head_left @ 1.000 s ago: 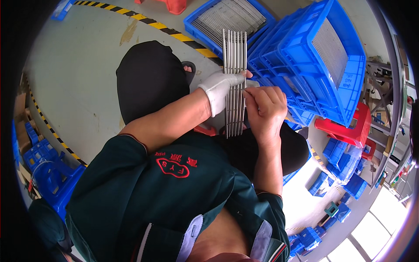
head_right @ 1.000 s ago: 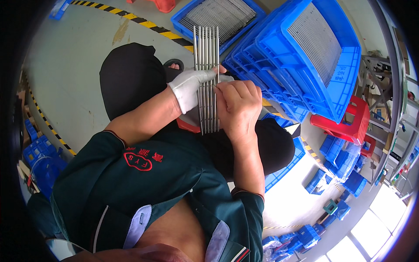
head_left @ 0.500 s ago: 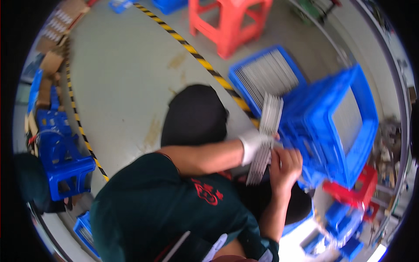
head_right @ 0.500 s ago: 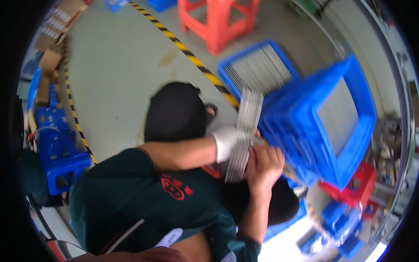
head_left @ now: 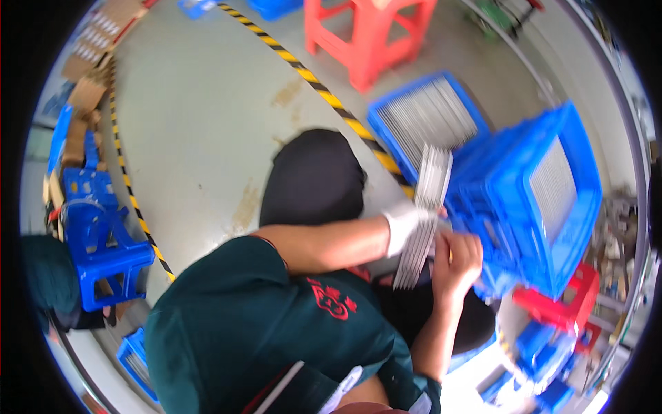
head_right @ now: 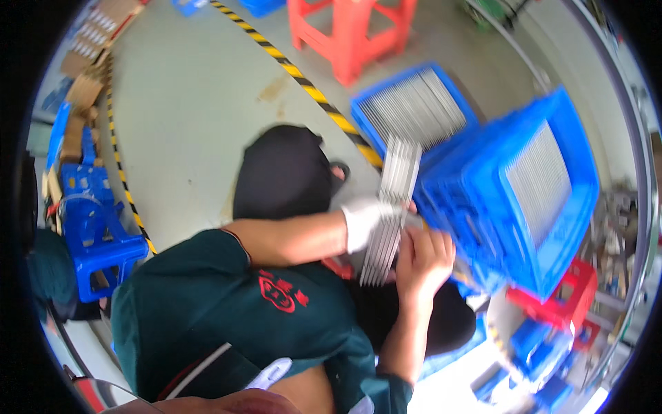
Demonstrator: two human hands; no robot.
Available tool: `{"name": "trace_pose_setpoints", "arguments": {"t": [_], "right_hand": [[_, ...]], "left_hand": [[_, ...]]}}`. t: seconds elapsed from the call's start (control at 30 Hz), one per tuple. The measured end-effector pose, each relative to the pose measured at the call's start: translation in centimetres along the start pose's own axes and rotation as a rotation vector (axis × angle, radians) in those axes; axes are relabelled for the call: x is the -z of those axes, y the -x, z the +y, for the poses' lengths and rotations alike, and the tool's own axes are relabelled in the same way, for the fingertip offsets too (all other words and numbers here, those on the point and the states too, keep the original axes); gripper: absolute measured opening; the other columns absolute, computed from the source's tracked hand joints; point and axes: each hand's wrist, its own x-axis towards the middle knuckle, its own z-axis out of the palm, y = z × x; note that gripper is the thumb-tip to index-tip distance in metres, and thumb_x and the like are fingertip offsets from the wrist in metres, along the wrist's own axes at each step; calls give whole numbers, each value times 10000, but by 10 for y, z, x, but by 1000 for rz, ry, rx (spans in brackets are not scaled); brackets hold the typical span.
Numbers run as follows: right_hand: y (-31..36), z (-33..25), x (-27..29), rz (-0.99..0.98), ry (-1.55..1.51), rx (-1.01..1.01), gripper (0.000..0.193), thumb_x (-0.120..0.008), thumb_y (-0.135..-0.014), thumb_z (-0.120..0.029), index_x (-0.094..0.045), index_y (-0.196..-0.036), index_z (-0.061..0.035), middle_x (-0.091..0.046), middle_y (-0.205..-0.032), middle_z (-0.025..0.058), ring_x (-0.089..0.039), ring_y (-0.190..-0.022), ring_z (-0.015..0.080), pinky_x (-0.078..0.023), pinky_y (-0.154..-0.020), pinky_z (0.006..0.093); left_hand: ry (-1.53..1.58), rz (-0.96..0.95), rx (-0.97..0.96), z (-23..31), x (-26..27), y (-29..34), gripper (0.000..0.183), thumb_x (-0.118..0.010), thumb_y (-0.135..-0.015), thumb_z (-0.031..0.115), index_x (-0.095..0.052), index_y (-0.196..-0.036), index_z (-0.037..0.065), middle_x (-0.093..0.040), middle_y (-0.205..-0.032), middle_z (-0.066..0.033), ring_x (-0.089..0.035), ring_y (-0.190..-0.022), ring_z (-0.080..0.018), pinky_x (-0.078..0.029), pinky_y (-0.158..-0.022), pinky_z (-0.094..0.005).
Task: The person is inspecting and organizing metal rods from one blue bin to another.
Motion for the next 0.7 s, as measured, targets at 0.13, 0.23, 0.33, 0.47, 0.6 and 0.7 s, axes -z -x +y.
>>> {"name": "trace_pose_setpoints", "arguments": {"t": [0.13, 0.23, 0.33, 0.47, 0.6, 0.7], "right_hand": [[-2, 2, 2, 24, -114, -71, 63, -686, -709, -49, -642, -754, -44, -598, -703, 87, -557, -681, 284, -436, -649, 383], [-4, 3, 2, 50, -186, -119, 65, -701, -701, -43, -650, -741, -37, -611, -698, 79, -570, -669, 267, -444, -642, 371], [-3, 4, 2, 29, -175, -133, 69, -706, -699, -45, -656, -747, -42, -617, -712, 78, -573, -675, 262, -447, -649, 370], [-1, 4, -2, 12, -157, -109, 78, -714, -695, -54, -665, -755, -46, -618, -719, 76, -577, -684, 259, -445, -658, 366], [-1, 1, -1, 9, -127, -88, 85, -716, -688, -54, -663, -755, -44, -617, -722, 74, -577, -692, 259, -441, -670, 361], [-1, 1, 1, 13, -105, -96, 86, -715, -689, -55, -661, -755, -42, -616, -723, 73, -577, -701, 258, -440, -675, 362]], "left_hand": [[68, -54, -23, 3, 4, 2, 214, -516, -961, 246, -540, -1086, 75, -620, -884, -111, -647, -775, -238, -558, -676, -396], [-37, 4, -37, 11, -6, 11, 217, -515, -962, 211, -551, -1109, 56, -640, -972, -140, -658, -821, -246, -557, -728, -398], [-36, 10, -42, 9, -3, 4, 208, -507, -965, 199, -550, -1105, 51, -642, -994, -146, -656, -846, -243, -547, -770, -384], [-24, -21, -62, 7, 1, 5, 188, -508, -962, 179, -558, -1092, 51, -646, -1009, -141, -646, -902, -228, -529, -816, -362], [-72, 12, -98, 9, 0, 8, 177, -527, -952, 169, -584, -1066, 46, -653, -988, -137, -647, -889, -223, -528, -796, -345], [-73, 40, -108, 9, -5, 10, 150, -551, -939, 192, -585, -998, 58, -607, -851, -96, -635, -695, -219, -580, -639, -411]]}}
